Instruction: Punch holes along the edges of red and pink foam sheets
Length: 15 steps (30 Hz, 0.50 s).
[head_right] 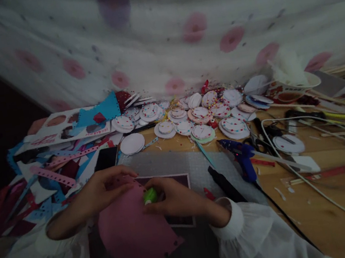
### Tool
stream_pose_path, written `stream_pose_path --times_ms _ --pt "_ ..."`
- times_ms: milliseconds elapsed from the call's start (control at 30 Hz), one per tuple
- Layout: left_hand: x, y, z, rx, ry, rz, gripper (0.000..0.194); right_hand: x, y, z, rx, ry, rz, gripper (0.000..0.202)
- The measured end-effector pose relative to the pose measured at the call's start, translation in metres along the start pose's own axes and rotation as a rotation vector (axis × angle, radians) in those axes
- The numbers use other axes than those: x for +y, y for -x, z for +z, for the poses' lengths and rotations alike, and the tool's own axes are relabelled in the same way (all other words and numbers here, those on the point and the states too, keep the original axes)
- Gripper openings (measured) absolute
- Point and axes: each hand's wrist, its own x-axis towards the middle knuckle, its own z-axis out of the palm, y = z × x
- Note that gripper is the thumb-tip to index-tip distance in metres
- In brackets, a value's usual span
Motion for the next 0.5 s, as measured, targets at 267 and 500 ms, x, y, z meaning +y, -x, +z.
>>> stream_pose_path --times_ms 267,500 --pt "-0.0008 0.0007 -0.0005 0.016 -0.020 0.012 0.019 0.0053 -0.0022 -0.0003 -0.032 -0.053 -0.056 0.028" --pt "-0.0018 0.0021 0.0001 0.012 -0.032 0.020 0.019 0.0081 -0.0021 0.0007 -0.037 -0.104 -0.047 0.033"
